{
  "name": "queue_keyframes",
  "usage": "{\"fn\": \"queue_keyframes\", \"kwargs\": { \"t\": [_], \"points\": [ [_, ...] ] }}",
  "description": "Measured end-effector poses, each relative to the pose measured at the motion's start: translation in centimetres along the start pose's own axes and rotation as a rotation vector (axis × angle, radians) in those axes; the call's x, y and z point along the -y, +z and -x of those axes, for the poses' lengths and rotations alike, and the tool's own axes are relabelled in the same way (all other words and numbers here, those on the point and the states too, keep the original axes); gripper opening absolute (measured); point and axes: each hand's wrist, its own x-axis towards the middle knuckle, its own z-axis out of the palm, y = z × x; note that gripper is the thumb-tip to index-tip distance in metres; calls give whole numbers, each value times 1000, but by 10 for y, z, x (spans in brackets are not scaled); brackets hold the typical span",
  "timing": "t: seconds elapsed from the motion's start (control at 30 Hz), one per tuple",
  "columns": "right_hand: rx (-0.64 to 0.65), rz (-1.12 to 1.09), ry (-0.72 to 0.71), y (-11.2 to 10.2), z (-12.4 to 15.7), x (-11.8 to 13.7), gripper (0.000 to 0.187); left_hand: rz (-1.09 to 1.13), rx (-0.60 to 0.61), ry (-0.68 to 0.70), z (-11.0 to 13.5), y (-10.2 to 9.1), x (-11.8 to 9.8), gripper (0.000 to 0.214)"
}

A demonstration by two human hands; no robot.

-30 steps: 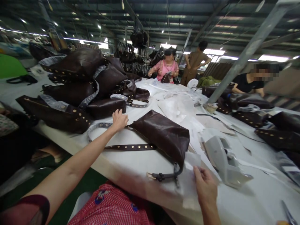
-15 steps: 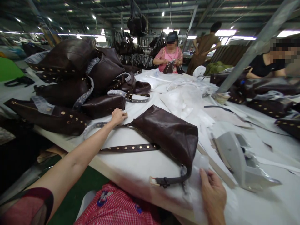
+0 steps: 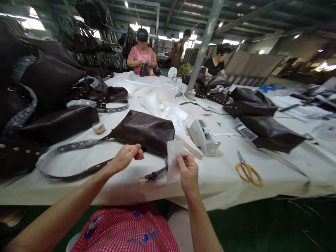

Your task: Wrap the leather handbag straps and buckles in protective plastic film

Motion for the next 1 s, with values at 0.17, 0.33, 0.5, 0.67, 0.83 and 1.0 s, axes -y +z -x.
{"fn": "queue_keyframes", "kwargs": {
  "t": [0.17,0.33,0.5,0.67,0.83,1.0],
  "points": [
    [58,50,13,3,29,6,35,314,69,-81,8,75,-9,36],
    [83,84,-2,1,40,3,35,328,-39,-127,10,94,-7,31],
    [147,-25,64,-1,42,-1,37,370,-75,-180,9,98,-10,26],
    [178,-119,120,-5,41,-10,36,390,-87,-172,8,102,-11,30],
    [125,-85,107,-9,41,-20,34,431,-76,-172,8,110,-7,36],
    [3,-64,129,-32,29,-17,38,490,-107,-198,8,101,0,35]
  ]
}}
